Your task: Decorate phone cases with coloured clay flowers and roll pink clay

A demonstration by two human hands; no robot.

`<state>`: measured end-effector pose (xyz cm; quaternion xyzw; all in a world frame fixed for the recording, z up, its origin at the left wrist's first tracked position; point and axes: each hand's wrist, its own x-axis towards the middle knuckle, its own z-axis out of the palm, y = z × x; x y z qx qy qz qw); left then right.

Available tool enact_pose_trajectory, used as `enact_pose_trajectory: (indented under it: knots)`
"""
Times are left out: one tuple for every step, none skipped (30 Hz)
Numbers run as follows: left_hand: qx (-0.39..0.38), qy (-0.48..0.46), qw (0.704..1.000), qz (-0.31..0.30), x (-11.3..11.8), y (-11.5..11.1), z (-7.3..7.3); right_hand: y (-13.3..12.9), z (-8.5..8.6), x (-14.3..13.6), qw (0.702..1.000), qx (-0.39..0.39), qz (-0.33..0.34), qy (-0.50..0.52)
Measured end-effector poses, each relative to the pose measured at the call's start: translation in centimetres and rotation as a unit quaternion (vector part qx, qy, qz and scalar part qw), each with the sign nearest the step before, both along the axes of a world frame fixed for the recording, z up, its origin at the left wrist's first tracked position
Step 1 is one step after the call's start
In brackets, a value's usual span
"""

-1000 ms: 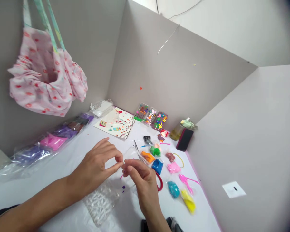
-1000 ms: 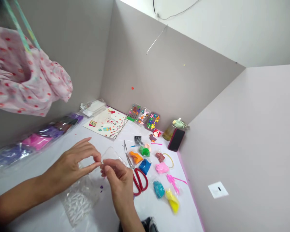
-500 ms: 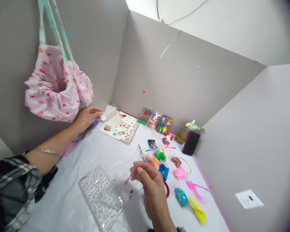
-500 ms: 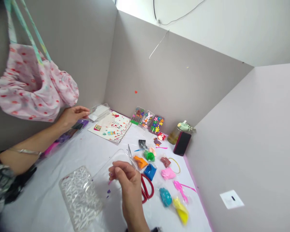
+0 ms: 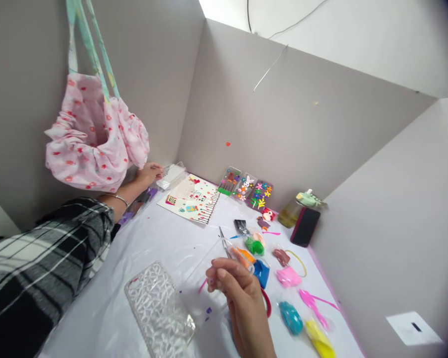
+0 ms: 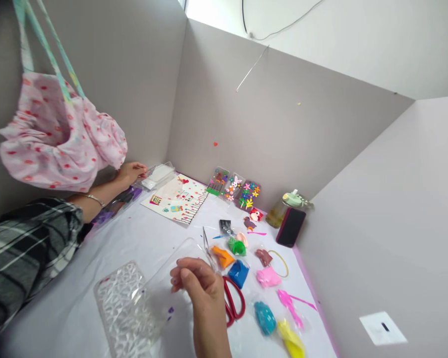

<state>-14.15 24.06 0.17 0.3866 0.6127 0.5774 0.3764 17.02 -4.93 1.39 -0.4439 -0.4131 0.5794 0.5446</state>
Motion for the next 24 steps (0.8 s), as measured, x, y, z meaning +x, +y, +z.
enact_pose_trajectory:
  knots:
    - [-0.002, 0.006, 1.0, 0.0, 0.0, 0.3, 0.0, 0.0, 0.0, 0.0, 1.0, 0.0, 0.003, 0.001]
    - [-0.003, 0.012, 1.0, 0.001, 0.1, 0.5, 0.1, 0.1, 0.0, 0.1, 1.0, -0.001, 0.005, 0.002]
    - [-0.004, 0.019, 1.0, 0.001, 0.3, 0.8, 0.1, 0.1, -0.1, 0.2, 1.0, -0.002, 0.007, 0.003]
    - [-0.003, 0.025, 1.0, 0.002, 0.4, 1.0, 0.2, 0.1, -0.1, 0.2, 1.0, -0.003, 0.008, 0.004]
    - [-0.001, 0.03, 1.0, 0.003, 0.6, 1.3, 0.4, 0.1, -0.1, 0.2, 1.0, -0.004, 0.01, 0.005]
    - [0.002, 0.035, 0.999, 0.005, 0.7, 1.6, 0.5, 0.1, -0.1, 0.3, 1.0, -0.007, 0.012, 0.006]
    - [0.006, 0.04, 0.999, 0.006, 0.9, 1.9, 0.7, 0.1, -0.1, 0.3, 1.0, -0.009, 0.014, 0.007]
    - [0.01, 0.044, 0.999, 0.005, 1.0, 2.1, 1.0, 0.0, -0.1, 0.3, 1.0, -0.01, 0.017, 0.009]
    - [0.015, 0.048, 0.999, 0.004, 1.1, 2.3, 1.2, -0.1, -0.1, 0.3, 1.0, -0.011, 0.02, 0.01]
    - [0.02, 0.052, 0.998, 0.002, 1.1, 2.5, 1.4, -0.1, -0.1, 0.3, 1.0, -0.011, 0.022, 0.012]
    - [0.026, 0.057, 0.998, -0.001, 1.0, 2.6, 1.6, -0.2, -0.1, 0.3, 1.0, -0.011, 0.025, 0.015]
    - [0.032, 0.062, 0.998, -0.004, 0.9, 2.7, 1.8, -0.2, -0.1, 0.2, 0.999, -0.01, 0.026, 0.017]
    - [0.04, 0.068, 0.997, -0.008, 0.8, 2.7, 2.0, -0.2, -0.1, 0.2, 0.999, -0.009, 0.027, 0.018]
    - [0.048, 0.074, 0.996, -0.013, 0.7, 2.7, 2.1, -0.2, -0.1, 0.1, 0.999, -0.008, 0.027, 0.019]
    - [0.055, 0.081, 0.995, -0.018, 0.5, 2.6, 2.2, -0.2, -0.1, 0.0, 0.999, -0.008, 0.028, 0.019]
    - [0.062, 0.089, 0.994, -0.024, 0.3, 2.6, 2.3, -0.2, -0.1, -0.1, 0.999, -0.008, 0.029, 0.019]
    - [0.066, 0.098, 0.993, -0.03, 0.1, 2.5, 2.4, -0.2, -0.1, -0.2, 0.999, -0.008, 0.031, 0.019]
    - [0.069, 0.11, 0.991, -0.036, -0.1, 2.3, 2.5, -0.2, -0.1, -0.2, 0.999, -0.008, 0.033, 0.019]
    - [0.071, 0.122, 0.989, -0.043, -0.3, 2.1, 2.5, -0.2, 0.0, -0.3, 0.999, -0.007, 0.034, 0.018]
    - [0.071, 0.137, 0.987, -0.05, -0.6, 1.9, 2.5, -0.2, 0.0, -0.3, 0.999, -0.007, 0.034, 0.018]
    - [0.072, 0.153, 0.984, -0.057, -0.8, 1.7, 2.4, -0.2, 0.0, -0.3, 0.999, -0.006, 0.033, 0.017]
    - [0.072, 0.17, 0.981, -0.066, -1.1, 1.4, 2.3, -0.1, -0.1, -0.3, 0.999, -0.005, 0.031, 0.015]
    - [0.074, 0.188, 0.977, -0.075, -1.3, 1.1, 2.2, -0.1, -0.1, -0.3, 1.0, -0.005, 0.028, 0.012]
    - [0.076, 0.206, 0.972, -0.084, -1.5, 0.8, 2.0, -0.1, -0.1, -0.2, 1.0, -0.006, 0.026, 0.007]
